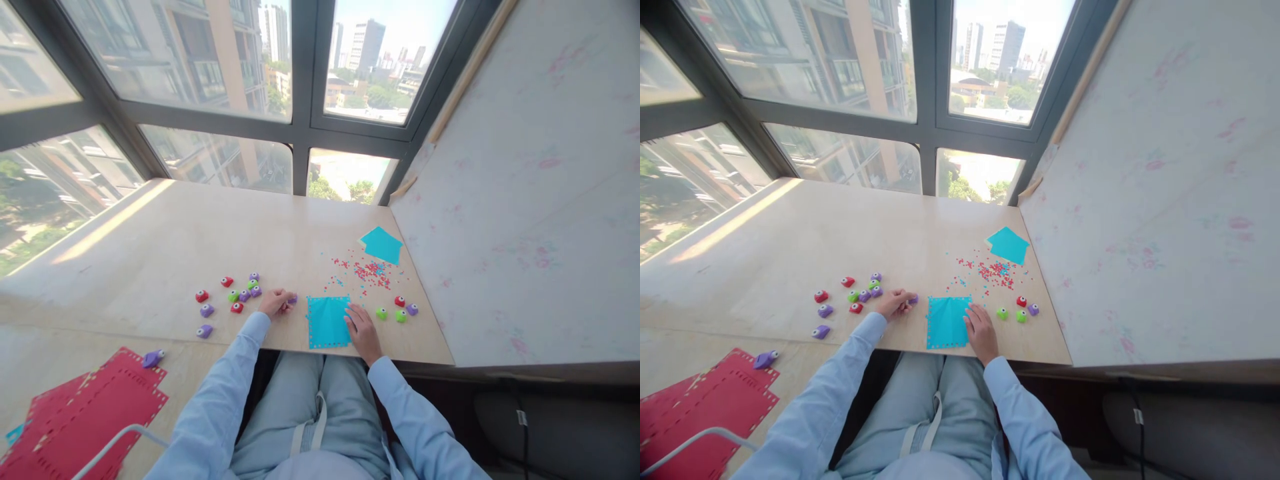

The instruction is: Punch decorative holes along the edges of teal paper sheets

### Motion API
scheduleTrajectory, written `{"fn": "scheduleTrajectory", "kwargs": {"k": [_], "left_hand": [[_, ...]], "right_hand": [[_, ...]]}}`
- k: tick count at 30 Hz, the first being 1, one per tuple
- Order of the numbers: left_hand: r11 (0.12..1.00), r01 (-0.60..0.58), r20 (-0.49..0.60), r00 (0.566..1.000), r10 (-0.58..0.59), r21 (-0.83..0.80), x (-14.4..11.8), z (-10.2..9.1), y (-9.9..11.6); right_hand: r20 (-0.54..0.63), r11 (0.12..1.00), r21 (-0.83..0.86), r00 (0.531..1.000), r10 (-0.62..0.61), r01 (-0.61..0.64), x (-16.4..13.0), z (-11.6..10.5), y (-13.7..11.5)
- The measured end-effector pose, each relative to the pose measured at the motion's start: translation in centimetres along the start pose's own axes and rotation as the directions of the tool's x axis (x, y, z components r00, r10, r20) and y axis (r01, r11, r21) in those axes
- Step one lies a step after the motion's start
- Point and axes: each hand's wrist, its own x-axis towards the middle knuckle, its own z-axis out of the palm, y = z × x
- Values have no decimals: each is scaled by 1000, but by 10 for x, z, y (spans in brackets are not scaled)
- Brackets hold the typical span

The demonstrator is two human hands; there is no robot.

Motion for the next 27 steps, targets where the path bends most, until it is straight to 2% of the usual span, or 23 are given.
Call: {"fn": "scheduleTrajectory", "kwargs": {"k": [3,6,9,12,15,18,20,23,25,27], "left_hand": [[998,-63,-67,996,65,26,-5,7,-12],[978,-165,-168,968,185,124,-10,14,-22],[928,-226,-159,946,281,297,-12,15,-25],[908,-210,-124,955,271,363,-10,14,-22],[914,-202,-151,951,269,353,-10,16,-20],[935,-241,-198,934,296,258,-13,17,-22],[952,-294,-232,924,305,82,-15,15,-24],[917,-347,-276,917,288,-195,-22,11,-24],[893,-353,-299,916,268,-280,-30,12,-22],[891,-340,-290,923,254,-301,-41,20,-18]], "right_hand": [[-52,997,70,998,46,-42,-1,-5,-4],[-102,985,130,986,130,-117,-12,-10,-11],[-152,968,151,963,224,-201,-32,-15,-16],[-174,949,161,939,296,-270,-51,-21,-18],[-170,925,188,916,363,-331,-62,-26,-19],[-151,870,268,874,463,-415,-64,-31,-23],[-135,805,339,822,554,-487,-62,-34,-29],[-80,681,432,727,683,-592,-57,-40,-45],[-32,607,479,679,734,-634,-53,-44,-58],[15,555,523,658,753,-647,-49,-47,-71]]}}
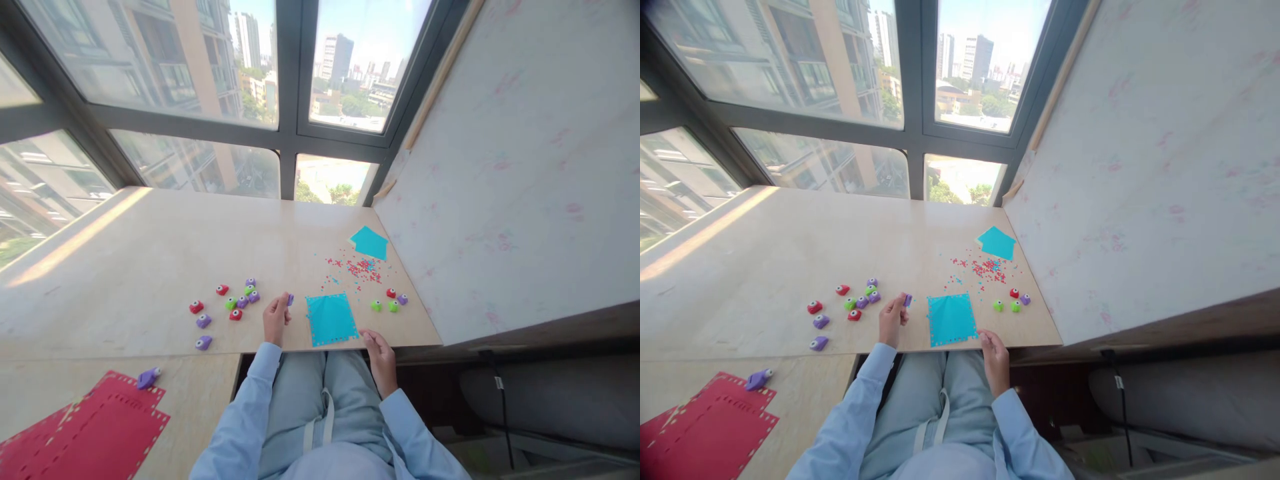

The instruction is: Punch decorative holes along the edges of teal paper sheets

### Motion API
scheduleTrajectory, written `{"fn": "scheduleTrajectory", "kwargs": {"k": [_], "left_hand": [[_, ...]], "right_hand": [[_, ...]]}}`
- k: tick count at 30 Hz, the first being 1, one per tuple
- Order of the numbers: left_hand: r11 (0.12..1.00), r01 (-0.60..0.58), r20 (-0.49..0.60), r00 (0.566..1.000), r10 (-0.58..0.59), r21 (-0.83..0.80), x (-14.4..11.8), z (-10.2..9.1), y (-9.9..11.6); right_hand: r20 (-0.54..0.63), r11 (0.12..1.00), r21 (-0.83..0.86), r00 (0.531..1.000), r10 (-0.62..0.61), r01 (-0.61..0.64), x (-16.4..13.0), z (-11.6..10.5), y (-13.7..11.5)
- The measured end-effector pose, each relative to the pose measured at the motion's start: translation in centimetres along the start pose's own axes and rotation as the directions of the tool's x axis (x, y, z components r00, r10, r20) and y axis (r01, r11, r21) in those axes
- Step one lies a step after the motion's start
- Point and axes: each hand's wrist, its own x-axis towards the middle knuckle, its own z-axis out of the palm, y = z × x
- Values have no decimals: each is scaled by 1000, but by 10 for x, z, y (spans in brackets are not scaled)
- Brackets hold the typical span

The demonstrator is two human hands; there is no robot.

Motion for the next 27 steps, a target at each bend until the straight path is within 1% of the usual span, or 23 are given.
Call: {"fn": "scheduleTrajectory", "kwargs": {"k": [2,4,6,7,9,11,12,14,15,16,17,19,20,21,22,24,26,27], "left_hand": [[1000,14,57,998,-15,28,-16,15,5],[994,1,177,984,-21,113,-34,36,9],[980,-24,286,958,-34,198,-53,59,10],[970,-79,340,940,-4,231,-62,69,9],[914,-280,419,897,139,295,-77,85,6],[814,-454,488,836,250,362,-88,93,2],[762,-520,524,804,282,387,-92,96,-1],[680,-610,590,744,314,408,-98,97,-7],[659,-635,618,720,317,403,-100,97,-10],[656,-644,636,706,312,394,-101,97,-14],[671,-634,643,706,297,386,-102,96,-18],[729,-570,631,736,248,379,-102,92,-26],[752,-536,615,756,225,383,-101,89,-30],[763,-512,596,774,213,393,-99,85,-34],[759,-509,583,784,214,407,-96,80,-37],[711,-544,570,785,243,445,-89,68,-42],[655,-578,567,779,267,487,-81,53,-45],[631,-584,557,784,274,512,-76,45,-45]], "right_hand": [[54,998,66,998,21,-24,-5,5,-11],[116,988,150,993,22,-39,-8,11,-22],[170,973,222,985,21,-59,-9,16,-32],[204,965,253,979,18,-70,-8,17,-37],[247,948,303,969,20,-96,-6,19,-45],[249,931,339,967,49,-135,-4,17,-51],[238,925,349,969,70,-152,-2,16,-53],[217,920,347,970,108,-180,1,12,-53],[217,923,334,968,123,-192,3,9,-50],[224,927,314,965,136,-204,6,6,-47],[236,933,287,960,150,-216,10,3,-42],[245,956,195,955,168,-218,21,-7,-29],[226,974,117,960,166,-195,28,-13,-21],[182,989,4,973,143,-146,36,-19,-14],[138,987,-125,983,121,-104,44,-26,-8],[36,924,-380,998,52,-35,60,-39,0],[38,810,-585,999,-39,53,74,-49,4],[45,778,-624,997,-59,74,80,-53,5]]}}
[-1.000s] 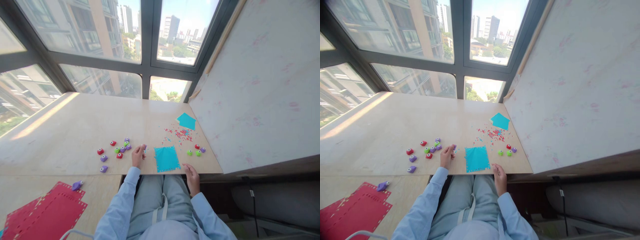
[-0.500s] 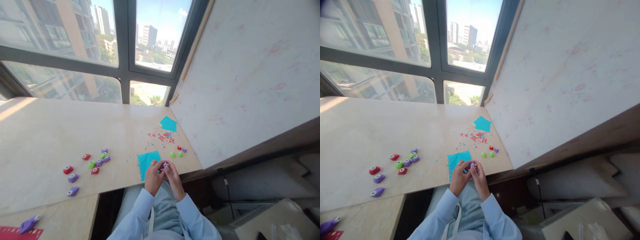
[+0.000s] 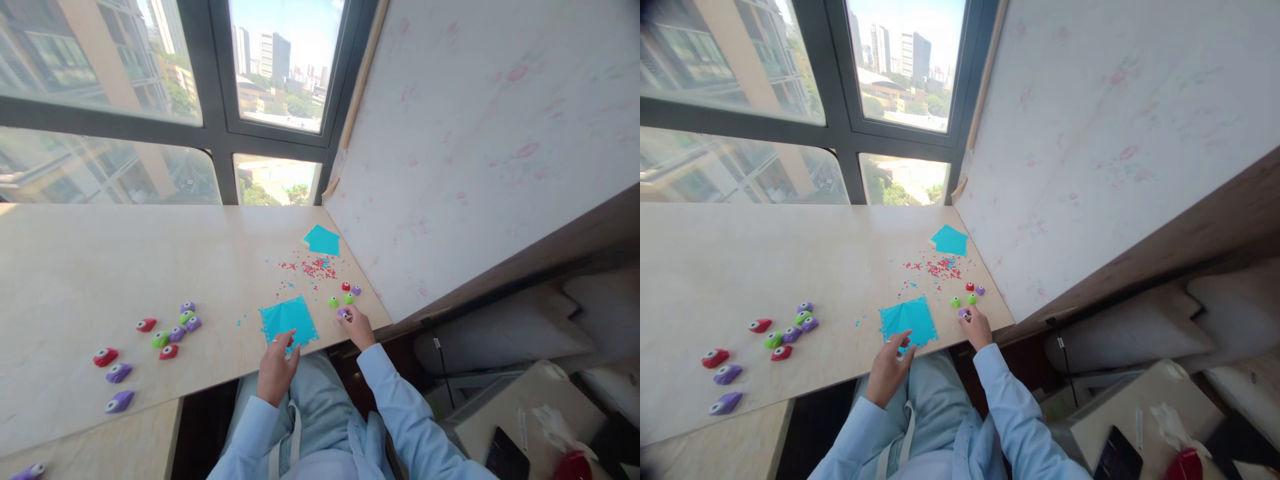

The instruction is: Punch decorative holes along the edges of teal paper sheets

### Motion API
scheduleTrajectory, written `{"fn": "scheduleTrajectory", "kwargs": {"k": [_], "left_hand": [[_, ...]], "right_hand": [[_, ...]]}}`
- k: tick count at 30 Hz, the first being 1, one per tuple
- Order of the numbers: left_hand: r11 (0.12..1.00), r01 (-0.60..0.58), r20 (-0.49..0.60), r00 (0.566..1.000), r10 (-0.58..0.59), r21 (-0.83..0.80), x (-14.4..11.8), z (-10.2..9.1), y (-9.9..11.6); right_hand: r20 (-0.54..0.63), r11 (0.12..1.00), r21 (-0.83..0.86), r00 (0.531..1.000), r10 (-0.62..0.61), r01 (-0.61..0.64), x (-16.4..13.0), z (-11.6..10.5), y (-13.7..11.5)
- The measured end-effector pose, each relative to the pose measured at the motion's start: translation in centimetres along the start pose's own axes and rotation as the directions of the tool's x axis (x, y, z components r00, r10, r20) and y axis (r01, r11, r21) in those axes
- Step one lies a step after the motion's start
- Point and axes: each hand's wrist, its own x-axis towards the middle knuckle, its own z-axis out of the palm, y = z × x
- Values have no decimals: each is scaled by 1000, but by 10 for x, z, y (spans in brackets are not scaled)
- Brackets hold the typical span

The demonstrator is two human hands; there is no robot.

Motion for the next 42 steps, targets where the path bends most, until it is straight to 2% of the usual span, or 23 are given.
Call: {"fn": "scheduleTrajectory", "kwargs": {"k": [5,10,13,16,22,25,29,32,34,38,40,42], "left_hand": [[992,28,-65,998,-20,122,-4,-24,-27],[984,16,-98,995,2,178,-7,-32,-37],[969,-48,-115,990,78,243,-8,-30,-38],[942,-108,-70,988,137,319,-8,-26,-37],[915,-133,71,991,114,381,-9,-21,-39],[911,-131,78,991,110,391,-10,-22,-39],[918,-135,55,991,123,373,-12,-25,-39],[929,-153,23,988,154,337,-14,-25,-39],[938,-160,-7,985,170,307,-15,-25,-40],[954,-150,-36,986,165,261,-19,-24,-39],[957,-146,-24,987,157,252,-21,-24,-37],[959,-143,-3,989,148,243,-22,-24,-34]], "right_hand": [[-36,997,-77,999,-30,27,21,-3,7],[-77,995,-90,996,-38,31,20,-1,5],[-115,998,-40,992,-52,47,3,0,-1],[-103,993,63,991,-90,97,-24,7,-8],[23,954,279,992,-125,114,-73,32,-16],[73,933,348,989,-128,95,-82,41,-18],[78,909,410,990,-116,74,-80,44,-24],[108,891,453,991,-74,17,-76,44,-32],[184,861,501,983,-14,-81,-73,44,-38],[346,698,646,934,91,-308,-74,45,-52],[395,612,701,914,94,-365,-76,48,-58],[426,566,721,900,92,-399,-78,51,-63]]}}
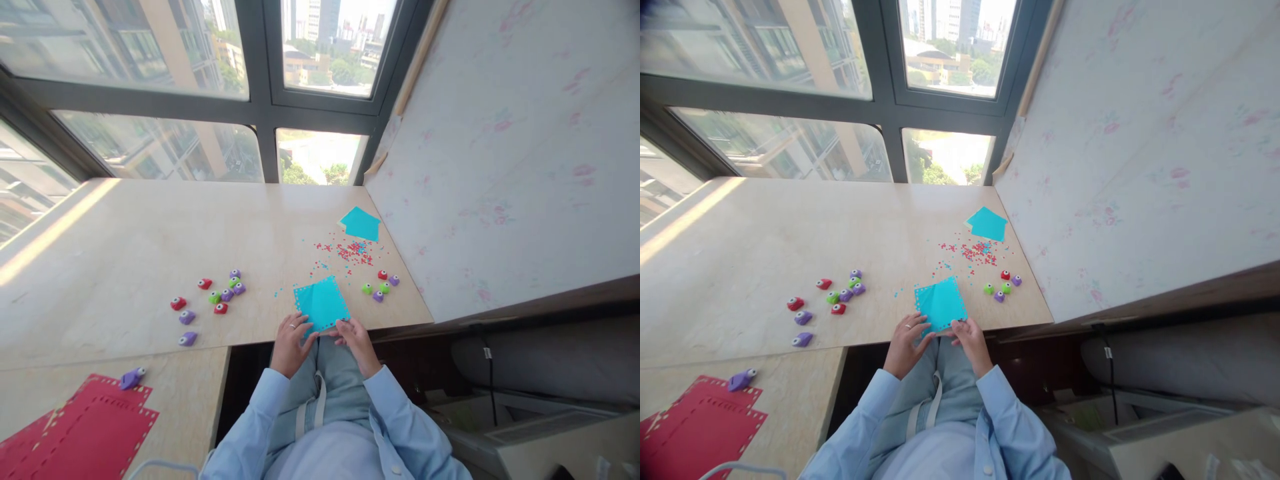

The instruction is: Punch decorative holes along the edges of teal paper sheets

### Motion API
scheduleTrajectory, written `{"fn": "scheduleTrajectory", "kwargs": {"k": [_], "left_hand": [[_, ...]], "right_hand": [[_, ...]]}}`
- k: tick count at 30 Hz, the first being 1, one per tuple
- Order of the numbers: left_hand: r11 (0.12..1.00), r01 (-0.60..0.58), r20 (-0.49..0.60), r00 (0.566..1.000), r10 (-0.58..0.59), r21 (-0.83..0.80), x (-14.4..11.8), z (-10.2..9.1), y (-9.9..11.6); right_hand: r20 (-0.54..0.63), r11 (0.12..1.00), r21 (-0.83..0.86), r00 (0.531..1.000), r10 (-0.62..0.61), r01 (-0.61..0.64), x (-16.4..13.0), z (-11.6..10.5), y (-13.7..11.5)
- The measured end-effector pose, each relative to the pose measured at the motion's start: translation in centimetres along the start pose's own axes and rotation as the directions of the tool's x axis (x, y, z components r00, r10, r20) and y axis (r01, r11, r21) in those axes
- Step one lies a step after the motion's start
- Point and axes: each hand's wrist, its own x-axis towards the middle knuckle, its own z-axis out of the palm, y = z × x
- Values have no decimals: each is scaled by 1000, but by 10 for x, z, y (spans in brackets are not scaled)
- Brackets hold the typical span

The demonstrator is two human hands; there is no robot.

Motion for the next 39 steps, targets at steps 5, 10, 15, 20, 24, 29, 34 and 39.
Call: {"fn": "scheduleTrajectory", "kwargs": {"k": [5,10,15,20,24,29,34,39], "left_hand": [[995,37,-4,999,-38,-96,-3,-5,7],[957,146,-95,980,-174,-250,-4,-8,13],[875,277,-109,932,-345,-398,-6,-8,24],[807,289,-111,911,-397,-514,2,-23,39],[825,230,-161,920,-358,-516,19,-45,45],[798,176,-161,933,-322,-576,42,-61,50],[628,227,-65,911,-407,-744,50,-58,54],[478,306,40,872,-488,-823,52,-59,59]], "right_hand": [[-43,1000,9,999,13,-12,1,7,2],[-68,998,-37,997,-44,42,2,0,-7],[-74,990,-82,990,-120,114,-6,-16,-21],[-42,978,-97,981,-187,183,-14,-29,-32],[-9,979,-59,980,-198,197,-17,-35,-38],[20,979,-53,980,-197,198,-17,-38,-42],[9,979,-49,980,-199,199,-18,-37,-45],[-16,973,-87,977,-214,212,-20,-36,-50]]}}
